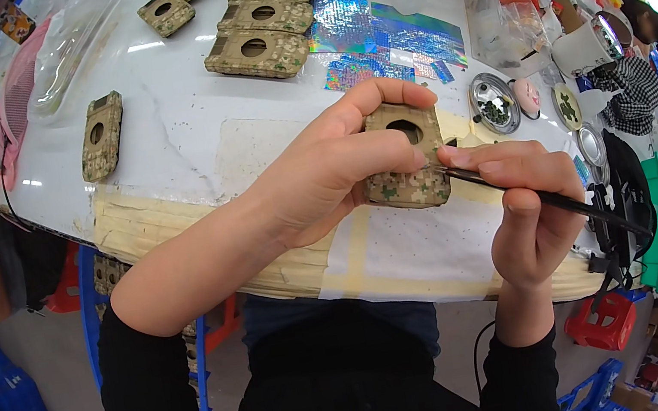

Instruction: Applying camouflage decals to the hull of a model tank using tweezers.

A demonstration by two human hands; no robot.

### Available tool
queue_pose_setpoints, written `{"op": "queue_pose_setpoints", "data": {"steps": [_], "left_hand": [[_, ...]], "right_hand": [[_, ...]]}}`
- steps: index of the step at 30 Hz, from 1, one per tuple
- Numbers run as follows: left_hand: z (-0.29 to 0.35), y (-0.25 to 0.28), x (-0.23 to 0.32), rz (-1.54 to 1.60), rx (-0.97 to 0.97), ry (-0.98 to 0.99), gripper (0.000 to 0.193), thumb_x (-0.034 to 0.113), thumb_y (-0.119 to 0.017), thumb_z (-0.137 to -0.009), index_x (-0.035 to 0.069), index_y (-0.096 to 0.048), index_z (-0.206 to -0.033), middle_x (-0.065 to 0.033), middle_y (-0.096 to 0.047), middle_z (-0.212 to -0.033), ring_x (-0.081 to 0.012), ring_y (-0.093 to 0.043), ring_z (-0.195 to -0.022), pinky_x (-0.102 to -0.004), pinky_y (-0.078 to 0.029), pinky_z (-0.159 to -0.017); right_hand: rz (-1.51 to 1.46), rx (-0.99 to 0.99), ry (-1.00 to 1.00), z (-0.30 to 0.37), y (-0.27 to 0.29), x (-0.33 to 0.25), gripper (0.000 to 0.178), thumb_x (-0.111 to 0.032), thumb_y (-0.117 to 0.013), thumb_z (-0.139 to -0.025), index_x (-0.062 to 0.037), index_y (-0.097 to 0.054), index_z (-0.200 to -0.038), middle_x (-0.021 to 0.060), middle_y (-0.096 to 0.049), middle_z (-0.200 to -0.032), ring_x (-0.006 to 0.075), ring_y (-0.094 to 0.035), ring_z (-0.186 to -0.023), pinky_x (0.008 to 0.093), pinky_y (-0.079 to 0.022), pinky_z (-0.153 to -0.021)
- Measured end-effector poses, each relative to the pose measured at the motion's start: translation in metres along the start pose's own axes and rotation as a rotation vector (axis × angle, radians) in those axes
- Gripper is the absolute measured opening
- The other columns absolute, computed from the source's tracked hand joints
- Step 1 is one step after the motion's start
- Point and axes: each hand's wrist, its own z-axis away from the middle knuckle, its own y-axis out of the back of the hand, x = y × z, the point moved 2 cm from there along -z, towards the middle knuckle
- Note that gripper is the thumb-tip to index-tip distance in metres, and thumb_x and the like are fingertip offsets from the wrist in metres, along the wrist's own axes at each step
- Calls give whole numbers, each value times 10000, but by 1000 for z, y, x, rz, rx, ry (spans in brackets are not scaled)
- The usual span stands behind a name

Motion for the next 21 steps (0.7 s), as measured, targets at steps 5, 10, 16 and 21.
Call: {"op": "queue_pose_setpoints", "data": {"steps": [5, 10, 16, 21], "left_hand": [[0, 0, 0, -18, -1, -11, 500, 39, -529, -759, 54, -404, -1242, -108, -493, -1165, -192, -521, -1072, -360, -484, -895], [0, -1, 0, -30, 10, -22, 501, 25, -520, -753, 52, -407, -1241, -103, -501, -1162, -183, -521, -1072, -344, -471, -902], [0, -1, 0, -46, 15, -32, 501, 19, -517, -749, 52, -411, -1238, -94, -511, -1153, -170, -518, -1072, -325, -452, -915], [0, -1, 0, -51, 21, -30, 503, 18, -519, -746, 55, -413, -1237, -92, -511, -1155, -169, -515, -1076, -322, -446, -920]], "right_hand": [[7, -3, -2, 0, 0, -1, 198, -135, -605, -867, 57, -578, -904, 186, -656, -879, 303, -652, -855, 349, -518, -752], [-1, -5, 10, 0, -1, 0, 176, -111, -601, -867, 61, -585, -901, 182, -657, -873, 295, -653, -854, 340, -521, -743], [18, -9, 10, 0, -1, -1, 170, -105, -607, -861, 60, -589, -896, 178, -659, -873, 290, -653, -855, 336, -522, -736], [24, -8, 18, 0, -1, 0, 167, -100, -610, -857, 61, -589, -896, 172, -659, -868, 292, -653, -851, 338, -524, -736]]}}
